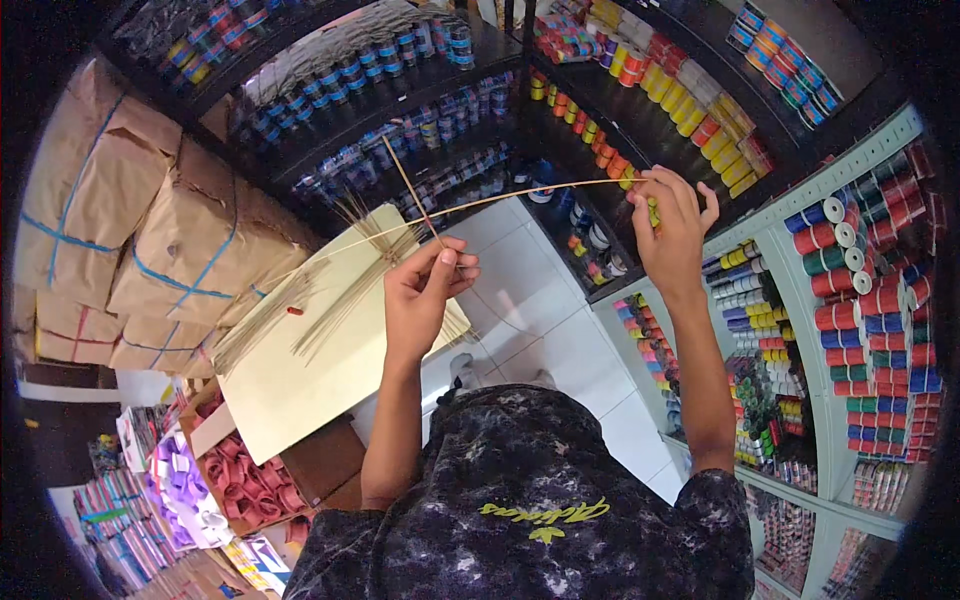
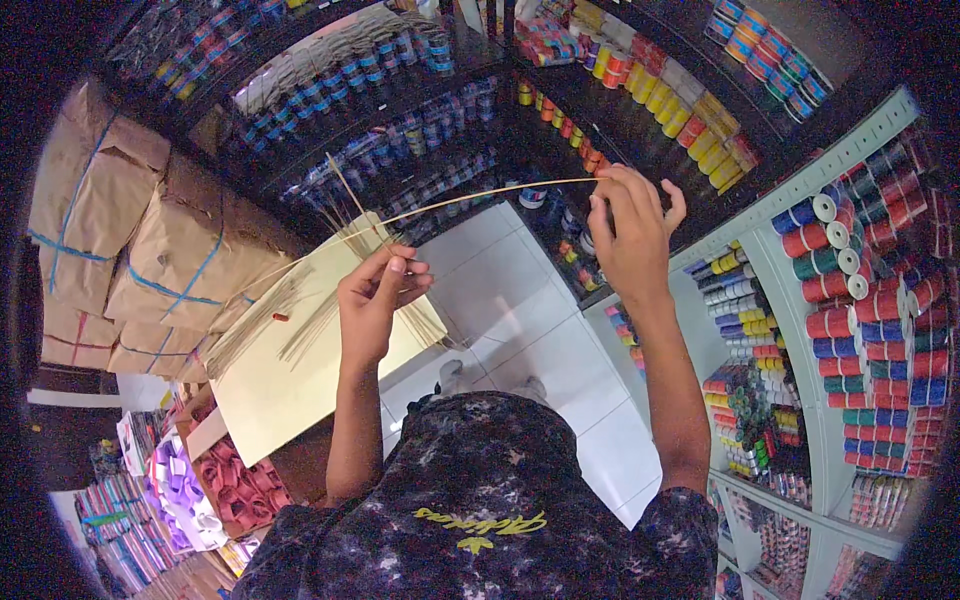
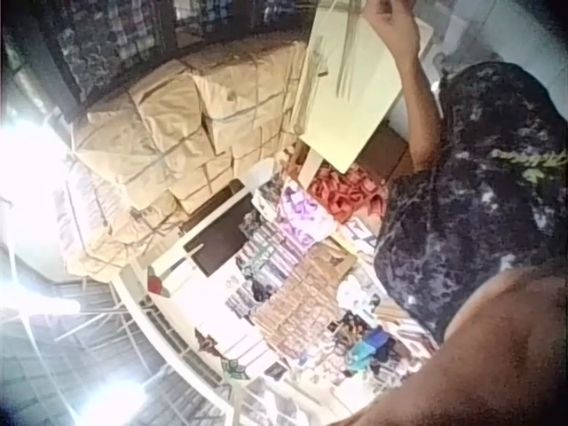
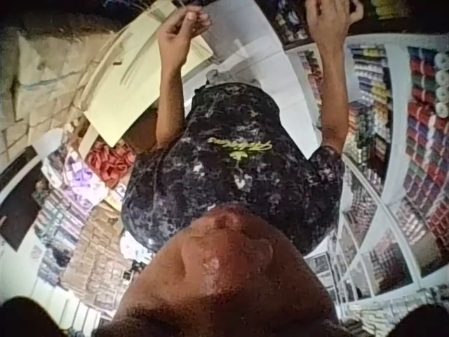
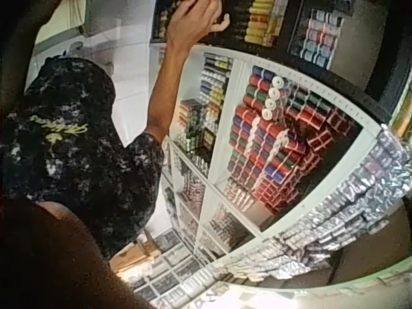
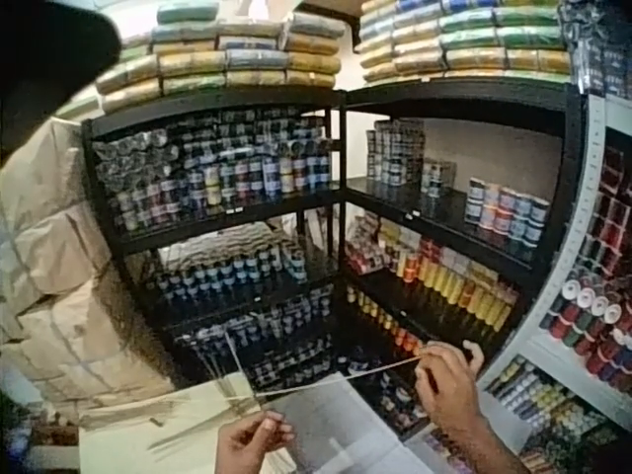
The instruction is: Assembling the wooden frame of a kite by tying bamboo sticks together with thread.
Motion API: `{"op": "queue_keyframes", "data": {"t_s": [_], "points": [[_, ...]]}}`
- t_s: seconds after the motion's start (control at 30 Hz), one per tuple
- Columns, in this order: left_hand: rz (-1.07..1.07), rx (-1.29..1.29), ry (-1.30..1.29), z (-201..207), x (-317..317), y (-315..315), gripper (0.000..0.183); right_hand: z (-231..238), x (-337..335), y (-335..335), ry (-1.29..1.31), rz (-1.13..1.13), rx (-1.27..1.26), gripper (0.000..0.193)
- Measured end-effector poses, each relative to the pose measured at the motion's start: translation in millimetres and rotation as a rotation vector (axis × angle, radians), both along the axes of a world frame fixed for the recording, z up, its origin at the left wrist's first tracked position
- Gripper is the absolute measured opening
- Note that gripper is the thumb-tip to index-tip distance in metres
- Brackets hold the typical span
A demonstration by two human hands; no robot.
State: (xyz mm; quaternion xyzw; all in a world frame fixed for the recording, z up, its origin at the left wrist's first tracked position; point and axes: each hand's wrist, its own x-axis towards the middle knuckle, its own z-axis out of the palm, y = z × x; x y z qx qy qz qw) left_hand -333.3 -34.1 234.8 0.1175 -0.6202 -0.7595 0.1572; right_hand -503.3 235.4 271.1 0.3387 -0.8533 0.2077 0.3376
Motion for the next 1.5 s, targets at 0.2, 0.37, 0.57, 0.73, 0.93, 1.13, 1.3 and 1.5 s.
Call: {"op": "queue_keyframes", "data": {"t_s": [0.2, 0.37, 0.57, 0.73, 0.93, 1.13, 1.3, 1.5], "points": [[0.085, -0.229, -0.148, -17.4, 10.5, -17.8, 0.036, 1.5, 0.9, 1.5, 0.006, 0.167, -0.046, 0.017], [-0.259, -0.836, -0.346, 42.6, 29.7, -25.8, 0.042, -2.4, 3.8, 4.3, 0.001, 0.269, -0.026, 0.019], [-0.039, -0.954, 0.305, 69.2, -32.5, 16.3, 0.032, -12.5, 13.9, -13.6, -0.048, 0.45, 0.027, 0.02], [-0.194, -0.758, 0.123, 41.5, -56.4, 50.4, 0.033, -10.6, 36.4, -29.4, -0.081, 0.555, 0.071, 0.017], [-0.239, -0.573, 0.009, 30.7, -46.5, 50.3, 0.02, -15.2, 43.2, -20.7, -0.16, 0.52, 0.077, 0.013], [-0.251, -0.584, -0.024, 21.1, -30.8, 41.0, 0.018, -13.7, 49.0, -17.1, -0.187, 0.509, 0.055, 0.014], [-0.277, -0.602, -0.096, 18.9, -23.8, 39.2, 0.018, -17.0, 52.0, -19.6, -0.189, 0.526, 0.056, 0.015], [-0.281, -0.595, -0.117, 21.9, -16.4, 37.0, 0.018, -17.2, 55.1, -23.2, -0.169, 0.53, 0.029, 0.016]]}}
